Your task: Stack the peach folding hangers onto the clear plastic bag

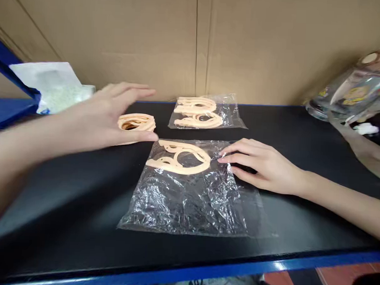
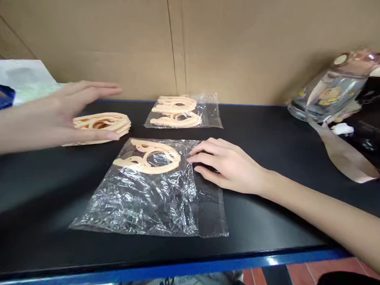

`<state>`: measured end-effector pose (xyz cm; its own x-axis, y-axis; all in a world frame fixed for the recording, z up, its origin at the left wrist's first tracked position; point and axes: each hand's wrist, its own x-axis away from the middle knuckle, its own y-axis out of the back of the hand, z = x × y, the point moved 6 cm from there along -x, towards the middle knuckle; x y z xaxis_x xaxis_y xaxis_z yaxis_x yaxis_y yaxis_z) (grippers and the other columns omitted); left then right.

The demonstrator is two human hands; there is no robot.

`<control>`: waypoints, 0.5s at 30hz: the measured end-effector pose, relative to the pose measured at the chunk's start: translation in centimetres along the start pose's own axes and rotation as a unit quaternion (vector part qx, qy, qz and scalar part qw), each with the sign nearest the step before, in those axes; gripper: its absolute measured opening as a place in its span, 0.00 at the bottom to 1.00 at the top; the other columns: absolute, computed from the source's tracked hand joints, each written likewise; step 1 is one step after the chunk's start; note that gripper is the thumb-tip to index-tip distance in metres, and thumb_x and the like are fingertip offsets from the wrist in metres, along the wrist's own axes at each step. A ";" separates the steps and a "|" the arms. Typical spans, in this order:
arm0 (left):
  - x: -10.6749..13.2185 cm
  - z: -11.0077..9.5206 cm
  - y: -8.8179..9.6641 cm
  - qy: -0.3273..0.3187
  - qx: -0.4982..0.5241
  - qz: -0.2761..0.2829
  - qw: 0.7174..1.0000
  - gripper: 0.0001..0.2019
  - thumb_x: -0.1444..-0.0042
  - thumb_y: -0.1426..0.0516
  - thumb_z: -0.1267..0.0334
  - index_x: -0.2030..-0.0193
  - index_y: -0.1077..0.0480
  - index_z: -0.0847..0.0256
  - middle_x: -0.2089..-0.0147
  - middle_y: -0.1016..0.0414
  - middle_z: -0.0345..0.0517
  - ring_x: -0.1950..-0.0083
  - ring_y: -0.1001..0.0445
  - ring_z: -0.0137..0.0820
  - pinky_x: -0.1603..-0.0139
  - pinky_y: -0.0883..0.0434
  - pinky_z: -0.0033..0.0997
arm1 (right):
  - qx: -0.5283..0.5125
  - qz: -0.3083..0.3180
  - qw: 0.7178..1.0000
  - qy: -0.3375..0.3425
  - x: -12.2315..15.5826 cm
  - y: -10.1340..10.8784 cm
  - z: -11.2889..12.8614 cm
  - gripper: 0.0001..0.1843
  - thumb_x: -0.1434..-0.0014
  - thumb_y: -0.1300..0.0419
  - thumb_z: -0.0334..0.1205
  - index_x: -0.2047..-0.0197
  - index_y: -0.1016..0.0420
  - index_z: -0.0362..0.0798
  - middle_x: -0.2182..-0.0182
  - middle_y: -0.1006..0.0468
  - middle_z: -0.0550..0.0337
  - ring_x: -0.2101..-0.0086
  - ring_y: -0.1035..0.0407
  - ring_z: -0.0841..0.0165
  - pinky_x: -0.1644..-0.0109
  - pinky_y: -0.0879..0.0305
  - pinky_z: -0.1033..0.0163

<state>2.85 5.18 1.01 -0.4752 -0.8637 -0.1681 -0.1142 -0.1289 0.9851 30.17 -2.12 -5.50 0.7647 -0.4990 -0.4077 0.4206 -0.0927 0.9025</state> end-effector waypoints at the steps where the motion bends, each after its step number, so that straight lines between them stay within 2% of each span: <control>1: 0.0 1.8 0.0 0.048 -0.016 0.029 0.998 0.70 0.63 0.61 0.09 0.24 0.46 0.62 0.25 0.42 0.58 0.28 0.38 0.59 0.27 0.41 0.59 | 0.000 -0.002 1.000 0.005 0.0 -0.1 0.0 0.14 0.28 0.45 0.37 0.47 0.20 0.44 0.52 0.17 0.50 0.55 0.25 0.61 0.50 0.26 0.53; 3: 0.1 4.8 0.0 0.119 -0.040 0.078 0.989 0.78 0.74 0.61 0.06 0.24 0.45 0.63 0.27 0.38 0.62 0.33 0.33 0.63 0.33 0.36 0.62 | 0.001 -0.007 1.000 0.012 -0.1 -0.3 0.0 0.14 0.28 0.45 0.38 0.48 0.20 0.44 0.53 0.16 0.50 0.56 0.25 0.61 0.51 0.26 0.53; 5: 0.4 7.0 -0.3 0.171 -0.055 0.123 0.976 0.82 0.83 0.61 0.06 0.25 0.42 0.62 0.32 0.32 0.63 0.40 0.27 0.63 0.38 0.32 0.59 | 0.000 -0.013 1.000 0.015 -0.1 -0.4 0.0 0.13 0.28 0.45 0.38 0.49 0.19 0.44 0.54 0.16 0.50 0.56 0.24 0.62 0.52 0.26 0.54; 7: 0.5 8.2 -0.7 0.183 -0.061 0.151 0.970 0.81 0.84 0.62 0.06 0.27 0.39 0.62 0.35 0.28 0.60 0.43 0.25 0.60 0.41 0.31 0.54 | -0.001 -0.021 1.000 0.014 -0.2 -0.3 0.0 0.12 0.28 0.44 0.37 0.50 0.19 0.44 0.54 0.16 0.51 0.57 0.24 0.62 0.52 0.26 0.54; 11: 0.3 8.2 -1.4 0.130 -0.060 0.150 0.978 0.76 0.73 0.65 0.06 0.31 0.34 0.66 0.37 0.26 0.58 0.44 0.25 0.55 0.41 0.32 0.50 | 0.001 -0.041 0.999 0.009 -0.1 0.0 -0.1 0.10 0.29 0.43 0.36 0.51 0.20 0.46 0.55 0.15 0.53 0.57 0.23 0.63 0.53 0.27 0.54; 15: 0.2 7.7 -0.7 0.128 -0.054 0.118 0.983 0.76 0.77 0.67 0.06 0.37 0.28 0.67 0.45 0.22 0.57 0.52 0.24 0.51 0.47 0.29 0.50 | 0.016 -0.082 0.996 -0.010 -0.1 0.7 -0.1 0.06 0.30 0.41 0.34 0.53 0.22 0.48 0.59 0.15 0.55 0.59 0.22 0.64 0.54 0.28 0.55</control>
<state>-3.88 8.79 0.00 -0.2409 -0.9682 0.0671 0.0726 0.0510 0.9961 30.40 -2.05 -4.82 0.6771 -0.4926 -0.5467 0.5230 -0.2007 0.8284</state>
